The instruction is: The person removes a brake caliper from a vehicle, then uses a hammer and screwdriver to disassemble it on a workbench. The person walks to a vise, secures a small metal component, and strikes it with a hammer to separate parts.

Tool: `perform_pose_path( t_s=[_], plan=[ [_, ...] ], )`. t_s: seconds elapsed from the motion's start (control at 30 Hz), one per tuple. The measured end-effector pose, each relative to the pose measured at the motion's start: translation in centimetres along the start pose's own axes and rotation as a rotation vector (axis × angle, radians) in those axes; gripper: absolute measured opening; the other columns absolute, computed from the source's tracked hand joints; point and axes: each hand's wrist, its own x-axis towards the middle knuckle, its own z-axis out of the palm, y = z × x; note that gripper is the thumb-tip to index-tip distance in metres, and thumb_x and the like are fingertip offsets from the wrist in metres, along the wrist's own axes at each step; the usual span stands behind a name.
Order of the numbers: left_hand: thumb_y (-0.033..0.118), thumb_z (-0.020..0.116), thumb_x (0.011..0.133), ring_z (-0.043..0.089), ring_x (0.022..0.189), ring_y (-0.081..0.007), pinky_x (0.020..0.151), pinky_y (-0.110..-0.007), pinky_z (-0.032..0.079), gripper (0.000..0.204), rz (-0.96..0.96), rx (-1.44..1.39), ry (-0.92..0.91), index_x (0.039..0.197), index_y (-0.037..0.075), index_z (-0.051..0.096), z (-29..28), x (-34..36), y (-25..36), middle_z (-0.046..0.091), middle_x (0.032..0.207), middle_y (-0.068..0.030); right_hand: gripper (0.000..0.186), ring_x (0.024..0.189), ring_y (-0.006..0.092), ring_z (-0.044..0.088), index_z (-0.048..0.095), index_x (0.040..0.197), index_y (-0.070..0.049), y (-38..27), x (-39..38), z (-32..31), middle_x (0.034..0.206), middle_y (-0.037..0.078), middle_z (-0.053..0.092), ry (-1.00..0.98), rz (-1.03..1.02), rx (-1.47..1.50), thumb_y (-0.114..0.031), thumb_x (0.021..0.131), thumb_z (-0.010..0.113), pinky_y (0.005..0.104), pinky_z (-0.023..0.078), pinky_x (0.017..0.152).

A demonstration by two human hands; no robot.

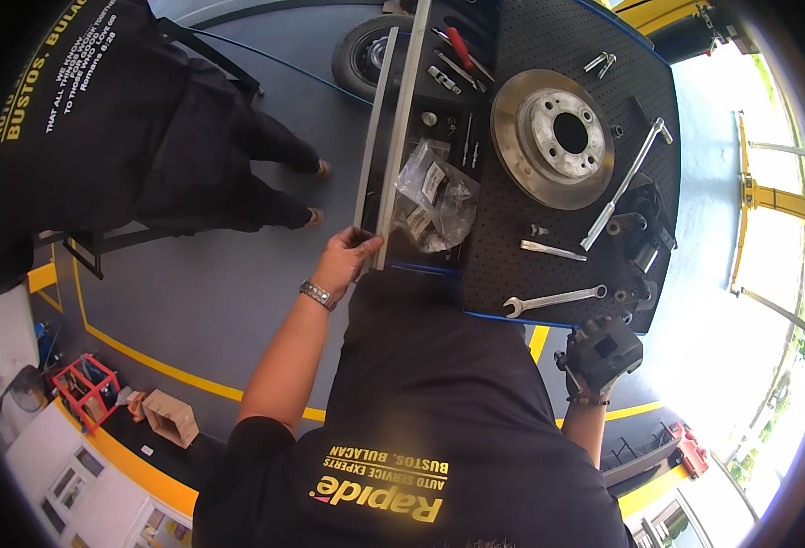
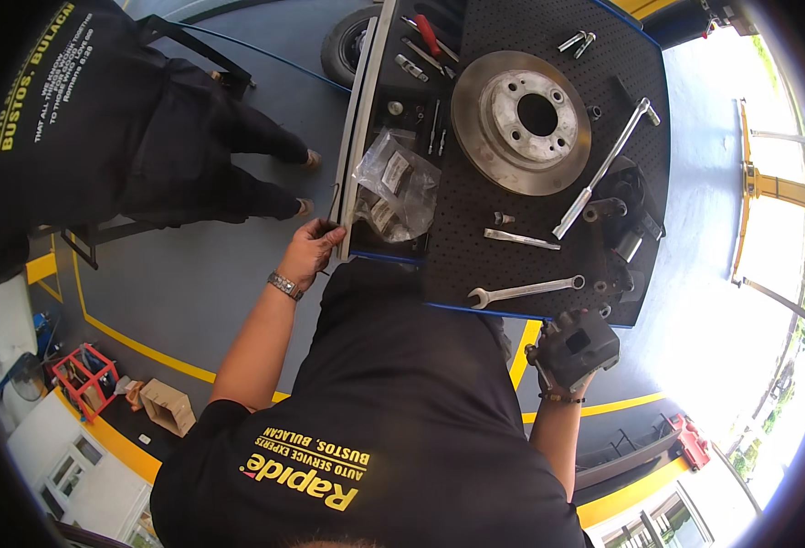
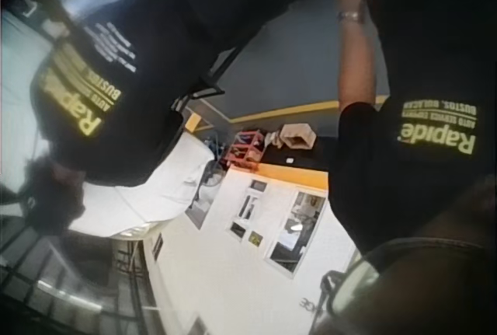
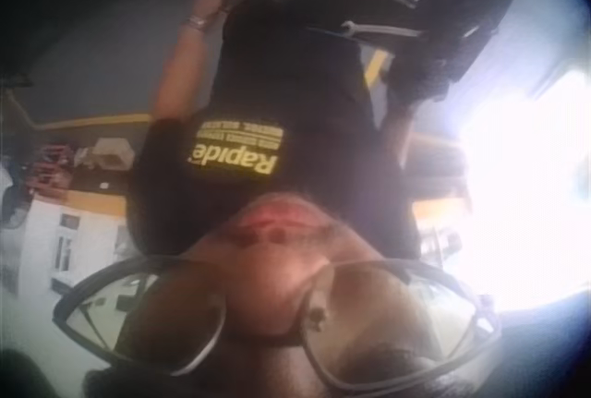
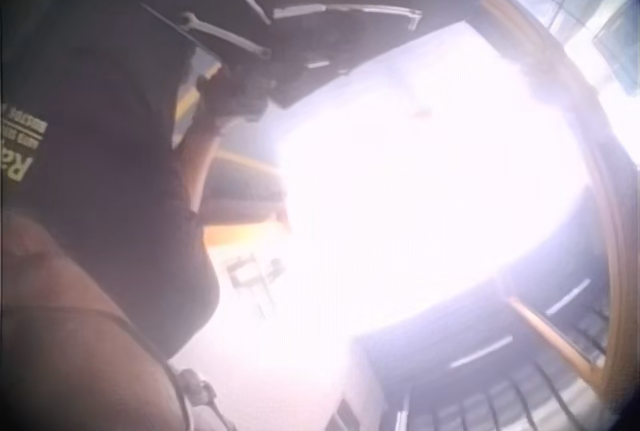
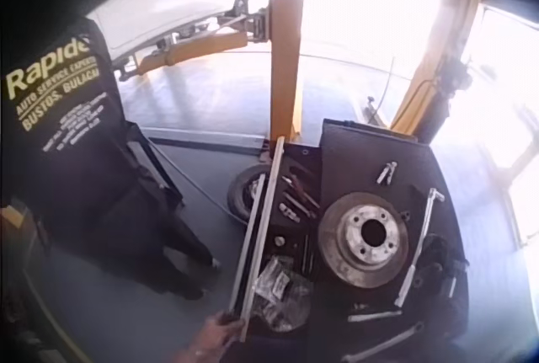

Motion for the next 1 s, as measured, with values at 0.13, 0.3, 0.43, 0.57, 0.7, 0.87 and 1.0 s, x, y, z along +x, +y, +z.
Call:
perform_pose_path(
  t_s=[0.13, 0.3, 0.43, 0.57, 0.7, 0.87, 1.0],
  plan=[
    [0.034, 0.083, 0.089, 0.035, 0.047, -0.0003, 0.041, -0.022, 0.023, 0.031, 0.04, -0.097, 0.08, 0.094, 0.008, 0.066, -3.8, 0.5, 1.0, 0.055, 0.071, 0.0079, 0.037, 0.088, 0.0275, 0.071, 0.061, 0.13, -0.014, 0.7, -1.5, 2.3, 0.114, 0.009, 0.069, 0.197, -0.052, -0.104, -0.036, 0.102, 0.054, 0.0409, 0.062, 0.072],
    [0.022, 0.083, 0.09, 0.058, 0.076, -0.0068, 0.071, -0.024, 0.048, 0.026, 0.22, 0.1, 0.215, 0.097, 0.002, 0.068, -8.2, 1.2, 2.5, 0.068, 0.085, 0.0021, 0.037, 0.094, 0.0258, 0.069, 0.059, 0.132, -0.016, 1.4, -1.8, 3.6, 0.119, 0.008, 0.067, 0.209, -0.051, -0.134, -0.038, 0.104, 0.051, 0.0396, 0.06, 0.077],
    [0.032, 0.081, 0.091, 0.06, 0.074, -0.0118, 0.071, -0.028, 0.05, 0.036, 0.329, 0.354, 0.283, 0.091, -0.001, 0.068, -10.9, 1.0, 3.9, 0.07, 0.082, -0.0036, 0.04, 0.103, 0.0249, 0.066, 0.054, 0.137, -0.018, 1.9, -1.3, 3.0, 0.13, 0.006, 0.062, 0.257, -0.072, -0.141, -0.04, 0.104, 0.049, 0.0385, 0.06, 0.078],
    [0.058, 0.072, 0.09, 0.064, 0.063, -0.0264, 0.064, -0.037, 0.053, 0.062, 0.442, 0.854, 0.402, 0.085, -0.003, 0.066, -11.6, -0.3, 6.0, 0.066, 0.069, -0.0144, 0.041, 0.102, 0.0239, 0.066, 0.053, 0.137, -0.017, 1.5, -0.9, 2.0, 0.131, 0.006, 0.061, 0.246, -0.074, -0.204, -0.041, 0.105, 0.047, 0.0389, 0.058, 0.078],
    [0.059, 0.081, 0.081, 0.07, 0.069, -0.0272, 0.067, -0.037, 0.056, 0.062, 0.35, 0.932, 0.464, 0.087, -0.002, 0.067, -11.7, -1.4, 9.4, 0.071, 0.075, -0.0108, 0.039, 0.102, 0.0238, 0.065, 0.053, 0.136, -0.016, 1.9, -0.3, 1.1, 0.13, 0.008, 0.061, 0.197, -0.151, -0.599, -0.041, 0.105, 0.047, 0.0392, 0.057, 0.078],
    [0.032, 0.093, 0.069, 0.07, 0.077, -0.027, 0.071, -0.04, 0.058, 0.073, 0.82, 1.263, 0.332, 0.129, 0.009, 0.061, -9.4, -2.4, 12.6, 0.07, 0.097, -0.0102, 0.039, 0.104, 0.0232, 0.065, 0.052, 0.136, -0.016, 1.9, -0.3, 1.1, 0.129, 0.008, 0.061, 0.184, -0.164, -0.625, -0.039, 0.105, 0.048, 0.0391, 0.057, 0.079],
    [0.021, 0.074, 0.085, 0.07, 0.083, -0.0342, 0.072, -0.045, 0.058, 0.075, 0.49, 1.753, 0.132, 0.154, 0.021, 0.044, -7.5, -1.2, 12.7, 0.066, 0.104, -0.0119, 0.039, 0.104, 0.023, 0.065, 0.051, 0.139, -0.017, 1.6, -0.9, 1.5, 0.13, 0.007, 0.061, 0.305, -0.117, -0.462, -0.037, 0.106, 0.049, 0.0381, 0.058, 0.08]
  ],
)
